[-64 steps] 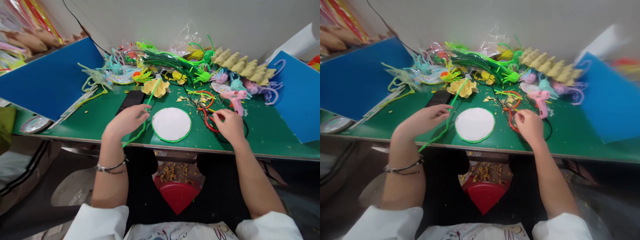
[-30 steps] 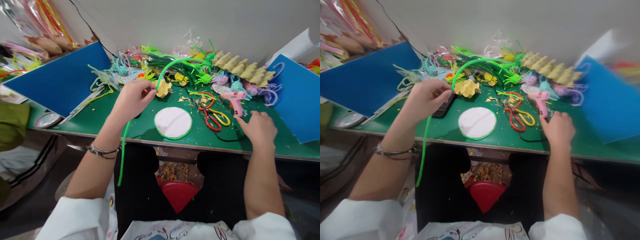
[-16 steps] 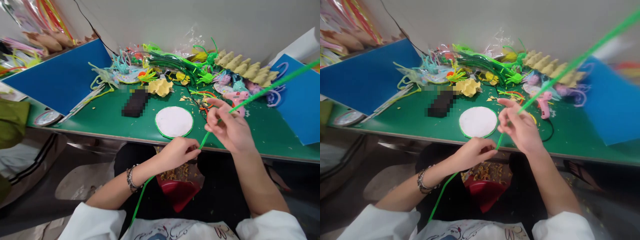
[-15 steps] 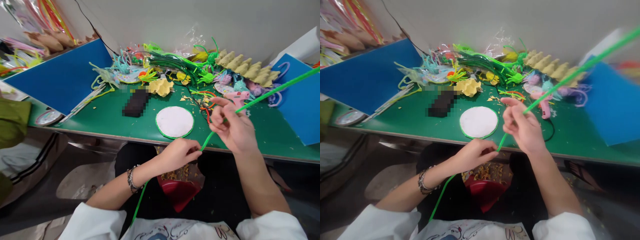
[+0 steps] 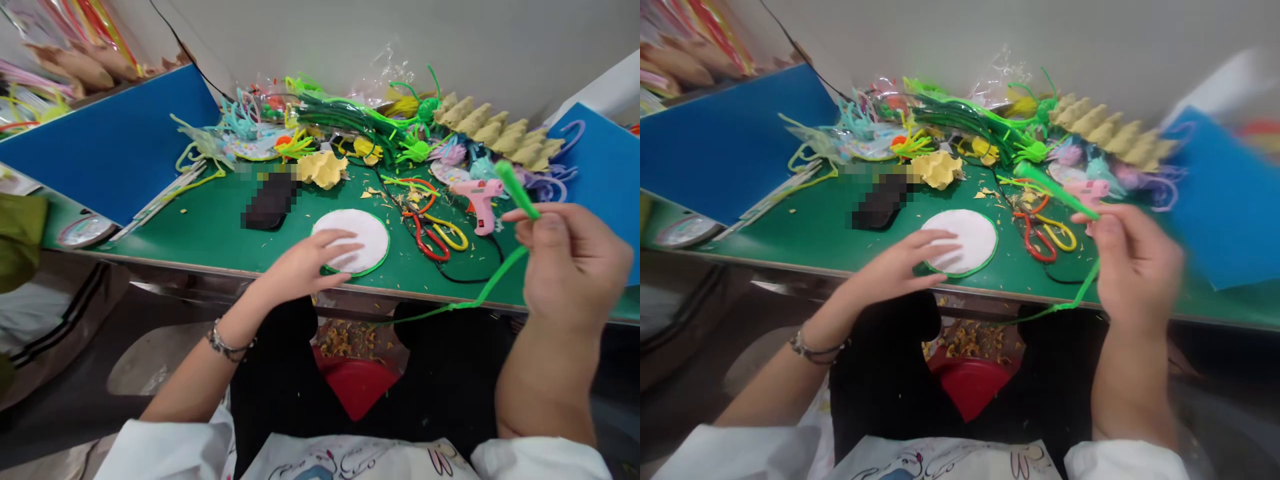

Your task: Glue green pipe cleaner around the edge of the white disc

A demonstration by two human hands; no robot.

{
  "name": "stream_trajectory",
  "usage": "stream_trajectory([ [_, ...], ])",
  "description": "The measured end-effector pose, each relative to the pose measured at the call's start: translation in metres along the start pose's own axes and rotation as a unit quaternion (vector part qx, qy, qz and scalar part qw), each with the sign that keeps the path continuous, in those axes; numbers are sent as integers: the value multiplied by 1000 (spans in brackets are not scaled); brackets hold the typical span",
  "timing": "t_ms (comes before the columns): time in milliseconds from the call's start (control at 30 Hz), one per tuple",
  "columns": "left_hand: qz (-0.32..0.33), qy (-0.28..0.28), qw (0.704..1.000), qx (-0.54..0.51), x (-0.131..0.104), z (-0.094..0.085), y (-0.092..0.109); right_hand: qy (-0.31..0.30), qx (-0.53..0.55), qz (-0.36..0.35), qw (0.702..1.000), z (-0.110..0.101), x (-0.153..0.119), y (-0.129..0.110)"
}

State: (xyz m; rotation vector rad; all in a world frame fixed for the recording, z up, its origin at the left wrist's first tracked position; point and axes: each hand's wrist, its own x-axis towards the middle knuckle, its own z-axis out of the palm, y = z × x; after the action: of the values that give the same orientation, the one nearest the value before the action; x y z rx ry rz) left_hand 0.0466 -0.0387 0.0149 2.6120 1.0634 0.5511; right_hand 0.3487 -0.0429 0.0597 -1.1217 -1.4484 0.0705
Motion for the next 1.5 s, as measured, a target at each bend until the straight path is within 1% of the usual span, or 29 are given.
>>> stream_trajectory([
  [33,-20,-14,999,40,0,-3,-10,20,-55,-4,998,-7,2,5],
  [100,-80,-68,988,113,0,-5,-24,35,-130,-5,991,-18,8,14],
  [167,-115,-116,972,167,3,-2,-28,15,-168,10,986,-22,13,23],
  [233,-121,-134,964,197,6,3,-25,8,-178,24,984,-21,19,33],
  [300,-123,-130,960,215,11,6,-19,36,-184,37,981,-17,23,43],
  [367,-126,-124,957,231,16,7,-14,65,-214,69,972,-16,25,54],
  [467,-134,-122,950,255,25,6,-8,79,-265,121,953,-26,26,71],
  [533,-149,-118,944,271,32,5,-4,83,-277,138,947,-36,24,82],
  [600,-173,-114,936,283,41,6,2,74,-274,160,945,-42,21,92],
  [667,-201,-113,928,291,50,7,10,45,-264,184,946,-41,18,100],
  [800,-246,-123,915,294,62,6,19,-12,-266,198,943,-22,19,115],
  [867,-244,-129,916,290,62,4,15,-38,-272,199,941,-10,25,123],
  [933,-223,-139,924,277,58,0,5,-68,-261,207,940,0,33,131],
  [1033,-191,-158,943,223,50,-2,-17,-104,-204,246,942,12,41,143],
  [1133,-176,-155,957,170,44,0,-34,-113,-157,293,936,21,40,152],
  [1233,-162,-139,963,167,41,3,-38,-101,-147,318,931,27,38,156],
  [1333,-162,-137,963,168,38,5,-39,-73,-154,327,930,28,40,152],
  [1400,-160,-128,965,163,37,5,-40,-52,-162,323,931,26,46,144],
  [1500,-149,-113,970,157,36,6,-44,-25,-181,310,933,19,56,123],
])
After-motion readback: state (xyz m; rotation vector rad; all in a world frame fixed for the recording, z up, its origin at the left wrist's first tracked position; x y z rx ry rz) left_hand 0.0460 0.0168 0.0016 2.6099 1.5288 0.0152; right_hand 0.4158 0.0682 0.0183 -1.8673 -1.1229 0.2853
